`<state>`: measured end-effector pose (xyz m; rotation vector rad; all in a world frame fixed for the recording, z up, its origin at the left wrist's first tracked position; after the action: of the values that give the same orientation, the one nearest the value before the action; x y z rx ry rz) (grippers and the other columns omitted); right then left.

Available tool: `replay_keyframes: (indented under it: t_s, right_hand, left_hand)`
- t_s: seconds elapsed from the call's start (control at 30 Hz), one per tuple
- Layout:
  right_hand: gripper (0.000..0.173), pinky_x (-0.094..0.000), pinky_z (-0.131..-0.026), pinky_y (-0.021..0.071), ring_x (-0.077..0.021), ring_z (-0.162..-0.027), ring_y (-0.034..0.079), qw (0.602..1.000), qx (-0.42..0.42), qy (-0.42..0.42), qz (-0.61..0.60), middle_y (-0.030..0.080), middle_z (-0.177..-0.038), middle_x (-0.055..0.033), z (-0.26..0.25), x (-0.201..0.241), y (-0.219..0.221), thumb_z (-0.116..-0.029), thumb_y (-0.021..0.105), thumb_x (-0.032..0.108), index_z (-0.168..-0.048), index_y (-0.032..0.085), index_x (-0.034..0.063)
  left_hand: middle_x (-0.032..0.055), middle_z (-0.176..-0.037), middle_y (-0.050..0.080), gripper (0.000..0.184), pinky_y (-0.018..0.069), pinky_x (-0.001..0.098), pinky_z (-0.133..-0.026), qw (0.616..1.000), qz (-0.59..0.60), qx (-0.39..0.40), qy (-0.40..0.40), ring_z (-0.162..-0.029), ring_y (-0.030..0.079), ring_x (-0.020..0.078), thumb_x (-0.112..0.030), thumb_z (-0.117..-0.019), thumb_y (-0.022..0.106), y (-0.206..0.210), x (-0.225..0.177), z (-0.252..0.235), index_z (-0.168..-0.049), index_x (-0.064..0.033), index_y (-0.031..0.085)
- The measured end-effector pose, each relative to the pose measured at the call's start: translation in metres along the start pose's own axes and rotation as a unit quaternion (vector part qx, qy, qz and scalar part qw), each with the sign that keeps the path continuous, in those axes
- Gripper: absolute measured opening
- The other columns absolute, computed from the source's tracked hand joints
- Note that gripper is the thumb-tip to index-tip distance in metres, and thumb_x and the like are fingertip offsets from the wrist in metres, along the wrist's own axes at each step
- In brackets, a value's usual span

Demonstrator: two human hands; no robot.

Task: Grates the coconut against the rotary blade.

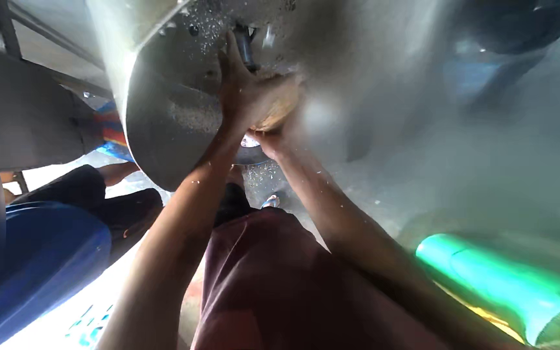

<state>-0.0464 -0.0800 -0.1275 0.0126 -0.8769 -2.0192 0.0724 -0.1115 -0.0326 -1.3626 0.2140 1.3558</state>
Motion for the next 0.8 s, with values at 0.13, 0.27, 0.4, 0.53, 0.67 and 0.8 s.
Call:
replay_keyframes:
  t_s: [0.13,0.27,0.4,0.53,0.67,0.8]
  right_hand:
    - [0.053,-0.0585,-0.083,0.0559,-0.0289,-0.116,0.061,1.0,-0.001,0.009,0.0,0.058,-0.132,-0.0091,0.005,0.0,0.003,-0.1017,0.044,0.059,-0.144,0.045,0.0271]
    - [0.077,-0.0602,-0.082,0.0563,-0.0357,-0.112,0.062,0.997,0.056,0.019,-0.052,0.06,-0.129,-0.0148,0.014,0.007,0.02,-0.0912,0.036,0.082,-0.141,0.046,0.0242]
    - [0.069,-0.0609,-0.083,0.0533,-0.0348,-0.113,0.06,0.999,0.029,0.023,-0.015,0.058,-0.129,-0.0139,0.02,0.011,0.024,-0.0941,0.033,0.076,-0.14,0.047,0.0262]
    - [0.067,-0.0611,-0.084,0.0534,-0.033,-0.113,0.061,1.0,-0.012,0.016,-0.003,0.059,-0.129,-0.012,0.019,0.011,0.02,-0.0952,0.037,0.075,-0.141,0.046,0.0277]
    - [0.068,-0.0626,-0.085,0.0541,-0.0344,-0.116,0.061,0.999,-0.024,0.029,0.019,0.058,-0.133,-0.0126,0.022,0.01,0.019,-0.0948,0.038,0.076,-0.144,0.045,0.0289]
    - [0.07,-0.0599,-0.084,0.0555,-0.0339,-0.113,0.062,0.999,0.004,0.042,0.019,0.059,-0.132,-0.0136,0.023,0.008,0.019,-0.0951,0.037,0.076,-0.144,0.046,0.0269]
  left_hand:
    - [0.0171,-0.159,0.038,0.135,0.0465,0.0446,-0.109,0.999,0.042,0.007,0.004,-0.137,0.05,0.0241,-0.054,-0.064,0.089,0.004,0.008,-0.005,-0.165,-0.014,0.009]
    - [0.0186,-0.136,0.056,0.127,0.056,0.0388,-0.095,0.977,0.21,0.011,0.04,-0.114,0.063,0.0209,-0.038,-0.0696,0.087,0.008,0.018,-0.014,-0.163,-0.0073,0.008]
    - [0.0261,-0.158,0.032,0.139,0.0439,0.0405,-0.113,0.993,0.118,-0.009,0.015,-0.141,0.043,0.0285,-0.046,-0.0664,0.09,-0.001,0.007,-0.001,-0.161,-0.0004,-0.001]
    - [0.0254,-0.155,0.037,0.138,0.0489,0.0438,-0.107,0.998,0.059,0.003,-0.021,-0.135,0.05,0.0298,-0.048,-0.0629,0.092,0.003,0.007,-0.006,-0.163,-0.0053,0.006]
    - [0.0185,-0.139,0.056,0.121,0.0532,0.0416,-0.101,0.996,0.082,0.012,-0.028,-0.121,0.061,0.0229,-0.045,-0.0687,0.087,0.005,0.012,-0.007,-0.16,-0.0042,0.018]
    - [0.0152,-0.13,0.061,0.116,0.0559,0.0413,-0.096,0.992,0.127,0.01,-0.024,-0.114,0.064,0.0194,-0.045,-0.069,0.086,0.009,0.023,-0.011,-0.159,-0.0061,0.023]
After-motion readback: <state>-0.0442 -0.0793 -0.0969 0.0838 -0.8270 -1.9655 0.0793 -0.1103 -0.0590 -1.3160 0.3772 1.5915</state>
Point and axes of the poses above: each hand's wrist, its own z-axis away from the middle knuckle, its own y-axis out of the palm, x = y × z, the point moved 10 cm from there along -z, towards the middle knuckle
